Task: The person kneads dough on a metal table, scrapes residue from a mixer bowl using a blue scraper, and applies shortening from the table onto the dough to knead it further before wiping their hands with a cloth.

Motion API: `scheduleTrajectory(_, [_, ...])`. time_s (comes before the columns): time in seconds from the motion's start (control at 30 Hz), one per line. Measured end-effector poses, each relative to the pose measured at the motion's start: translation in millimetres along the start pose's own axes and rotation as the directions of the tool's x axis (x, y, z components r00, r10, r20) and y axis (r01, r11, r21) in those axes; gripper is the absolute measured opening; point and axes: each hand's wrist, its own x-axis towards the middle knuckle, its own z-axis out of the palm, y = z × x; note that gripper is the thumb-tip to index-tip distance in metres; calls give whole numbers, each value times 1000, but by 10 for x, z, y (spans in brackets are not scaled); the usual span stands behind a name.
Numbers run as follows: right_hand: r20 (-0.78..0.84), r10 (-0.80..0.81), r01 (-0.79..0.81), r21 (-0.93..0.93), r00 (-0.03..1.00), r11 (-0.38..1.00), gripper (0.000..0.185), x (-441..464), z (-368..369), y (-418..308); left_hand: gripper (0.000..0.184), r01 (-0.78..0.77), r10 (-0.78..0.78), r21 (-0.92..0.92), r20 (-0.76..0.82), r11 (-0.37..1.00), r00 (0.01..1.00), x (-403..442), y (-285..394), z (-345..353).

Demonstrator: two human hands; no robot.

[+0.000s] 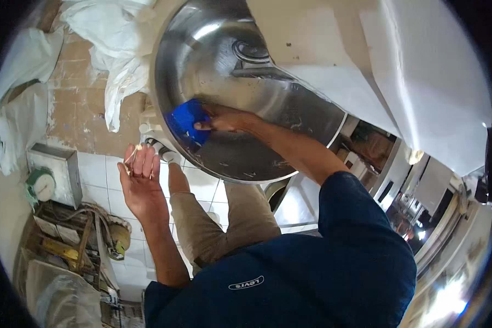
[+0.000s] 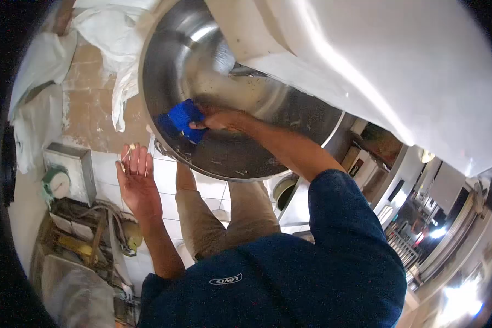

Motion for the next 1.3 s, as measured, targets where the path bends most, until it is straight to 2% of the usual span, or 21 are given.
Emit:
scheduleTrajectory(0.07, [81, 179, -189, 140, 981, 972, 49, -440, 94, -784, 54, -48, 48, 12, -23, 999, 999, -36, 33, 129])
scheduleTrajectory(0.13, [-146, 16, 14, 205, 989, 979, 43, -682, 177, -1022, 56, -104, 97, 140, 52, 985, 994, -101, 71, 300])
scheduleTrajectory(0.2, [-334, -126, 218, 254, 934, 942, 39, -821, 307, -1186, 57, -171, 128, 290, 161, 942, 979, -177, 65, 477])
scheduleTrajectory(0.23, [-406, -183, 312, 277, 895, 909, 38, -872, 374, -1250, 58, -134, 80, 208, 247, 969, 966, -146, 12, 465])
scheduleTrajectory(0.27, [-477, -232, 403, 295, 848, 867, 36, -922, 454, -1314, 55, -106, 59, 199, 231, 974, 971, -173, -35, 537])
scheduleTrajectory(0.4, [-656, -278, 470, 133, 701, 873, 33, -1091, 827, -1589, 51, -74, 17, 274, 206, 959, 978, -212, -99, 796])
scheduleTrajectory(0.5, [-738, -317, 509, 42, 596, 860, 27, -1129, 987, -1585, 51, -55, 29, 264, 101, 963, 994, -178, -62, 833])
scheduleTrajectory(0.6, [-760, -341, 507, -18, 553, 862, 30, -1116, 1021, -1476, 53, -158, 156, 109, 27, 981, 987, -97, -47, 881])
scheduleTrajectory(0.63, [-750, -331, 490, -12, 572, 872, 29, -1132, 1023, -1475, 53, -197, 197, 48, -3, 979, 980, -81, -46, 887])
scheduleTrajectory(0.7, [-730, -316, 458, -4, 607, 889, 27, -1166, 1000, -1494, 53, -208, 204, 120, 48, 971, 978, -29, -27, 861])
scheduleTrajectory(0.8, [-690, -388, 385, -169, 611, 907, 27, -1150, 1017, -1436, 49, -196, 157, 293, 151, 936, 976, 7, 25, 942])
scheduleTrajectory(0.9, [-757, -351, 406, -124, 552, 906, 29, -1176, 1015, -1507, 49, -226, 207, 250, 99, 942, 973, 72, 30, 899])
scheduleTrajectory(0.93, [-732, -335, 299, -185, 594, 936, 30, -1214, 918, -1434, 51, -241, 243, 253, 23, 937, 970, 134, 95, 893])
scheduleTrajectory(0.97, [-708, -308, 186, -247, 635, 951, 32, -1277, 719, -1304, 51, -355, 349, 120, 69, 927, 934, 202, 139, 791])
scheduleTrajectory(1.0, [-668, -290, 66, -340, 685, 938, 34, -1338, 540, -1307, 52, -380, 376, 127, 57, 916, 925, 253, 220, 671])
scheduleTrajectory(1.07, [-562, -246, -144, -560, 790, 816, 39, -1442, 175, -1379, 51, -401, 409, 201, 5, 894, 913, 236, 375, 478])
scheduleTrajectory(1.1, [-426, -327, -119, -742, 844, 660, 42, -1414, -117, -1144, 51, -414, 433, 253, -22, 874, 901, 242, 424, 409])
scheduleTrajectory(1.13, [-391, -118, -251, -765, 913, 593, 38, -1321, -387, -956, 49, -406, 420, 241, -10, 882, 907, 244, 428, 271])
scheduleTrajectory(1.2, [-265, -68, -232, -922, 962, 309, 34, -1030, -933, -271, 49, -387, 406, 251, -25, 887, 913, 230, 403, 143])
scheduleTrajectory(1.27, [-286, 103, -298, -944, 953, 142, 39, -652, -1083, -90, 49, -351, 381, 280, -58, 894, 923, 163, 327, 59])
scheduleTrajectory(1.3, [-242, -34, -235, -961, 970, 146, 41, -525, -1123, 57, 48, -337, 369, 283, -66, 898, 927, 148, 281, 6])
